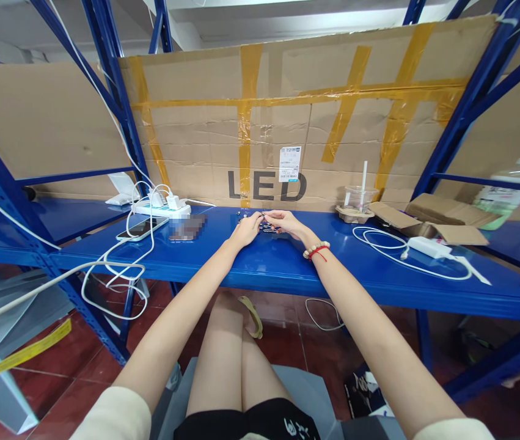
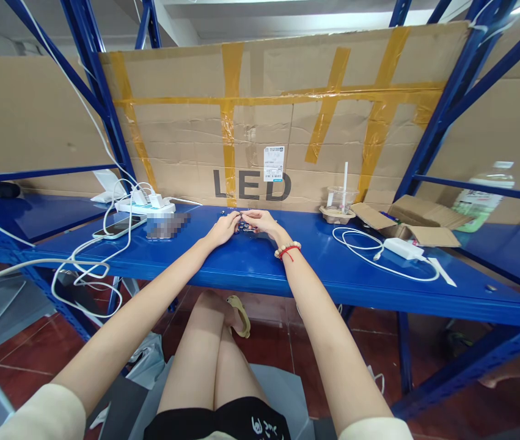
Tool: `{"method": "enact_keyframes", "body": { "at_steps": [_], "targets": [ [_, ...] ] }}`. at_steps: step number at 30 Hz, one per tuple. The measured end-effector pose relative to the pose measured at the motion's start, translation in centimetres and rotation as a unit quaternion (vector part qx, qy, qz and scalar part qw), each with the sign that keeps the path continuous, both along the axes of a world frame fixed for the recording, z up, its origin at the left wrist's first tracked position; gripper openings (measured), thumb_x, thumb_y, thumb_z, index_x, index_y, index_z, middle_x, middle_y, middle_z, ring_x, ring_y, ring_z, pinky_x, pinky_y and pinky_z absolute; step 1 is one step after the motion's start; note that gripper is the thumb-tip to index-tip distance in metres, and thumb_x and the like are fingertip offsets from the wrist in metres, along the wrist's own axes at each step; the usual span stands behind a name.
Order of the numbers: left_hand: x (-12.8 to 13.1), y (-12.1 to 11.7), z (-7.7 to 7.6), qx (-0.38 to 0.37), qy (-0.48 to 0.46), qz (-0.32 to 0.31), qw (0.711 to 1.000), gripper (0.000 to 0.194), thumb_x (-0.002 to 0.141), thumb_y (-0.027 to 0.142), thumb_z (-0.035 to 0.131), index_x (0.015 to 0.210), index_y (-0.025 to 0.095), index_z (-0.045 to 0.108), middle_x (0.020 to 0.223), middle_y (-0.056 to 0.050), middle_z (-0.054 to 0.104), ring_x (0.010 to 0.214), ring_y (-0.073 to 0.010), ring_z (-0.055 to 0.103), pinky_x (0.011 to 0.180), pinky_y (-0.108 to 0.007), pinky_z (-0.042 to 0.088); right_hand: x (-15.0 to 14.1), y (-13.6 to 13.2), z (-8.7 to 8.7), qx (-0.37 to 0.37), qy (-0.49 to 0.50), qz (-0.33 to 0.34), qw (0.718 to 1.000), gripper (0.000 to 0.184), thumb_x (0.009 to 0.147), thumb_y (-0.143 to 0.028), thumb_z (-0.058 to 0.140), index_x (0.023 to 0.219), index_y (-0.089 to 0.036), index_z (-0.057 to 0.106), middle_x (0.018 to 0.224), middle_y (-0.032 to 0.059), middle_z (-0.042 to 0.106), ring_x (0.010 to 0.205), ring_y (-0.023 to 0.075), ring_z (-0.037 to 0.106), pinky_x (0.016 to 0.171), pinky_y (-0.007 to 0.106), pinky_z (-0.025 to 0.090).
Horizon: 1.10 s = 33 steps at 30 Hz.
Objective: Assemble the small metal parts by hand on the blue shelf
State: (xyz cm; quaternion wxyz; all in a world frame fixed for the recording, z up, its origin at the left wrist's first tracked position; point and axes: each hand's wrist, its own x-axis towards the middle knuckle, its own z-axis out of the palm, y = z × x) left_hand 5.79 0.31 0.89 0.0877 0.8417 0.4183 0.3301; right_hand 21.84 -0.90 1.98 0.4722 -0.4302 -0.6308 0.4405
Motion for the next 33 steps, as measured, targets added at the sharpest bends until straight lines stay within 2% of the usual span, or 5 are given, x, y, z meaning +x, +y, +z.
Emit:
{"method": "enact_keyframes", "body": {
  "at_steps": [23, 33],
  "targets": [
    [0.08, -0.77, 0.40, -0.008, 0.012, 0.019, 1.000, 0.031, 0.091, 0.031, 0.026, 0.104, 0.020, 0.052, 0.077, -0.004, 0.064, 0.073, -0.0163, 0.060, 0.074, -0.028, 0.044, -0.03, -0.21, 0.11, -0.010, -0.004, 0.000, 1.000, 0.032, 0.072, -0.027, 0.068, 0.103, -0.017, 0.067, 0.075, 0.0012, 0.062, 0.051, 0.0027, 0.048, 0.040, 0.010, 0.038],
    [0.06, -0.48, 0.31, -0.009, 0.014, 0.016, 1.000, 0.033, 0.091, 0.032, 0.026, 0.106, 0.021, 0.053, 0.080, -0.005, 0.065, 0.076, -0.0163, 0.061, 0.076, -0.028, 0.045, -0.02, -0.27, 0.11, -0.007, 0.000, 0.003, 1.000, 0.033, 0.067, -0.029, 0.072, 0.098, -0.017, 0.067, 0.069, 0.0002, 0.061, 0.050, 0.0029, 0.048, 0.040, 0.010, 0.038]
  ]
}}
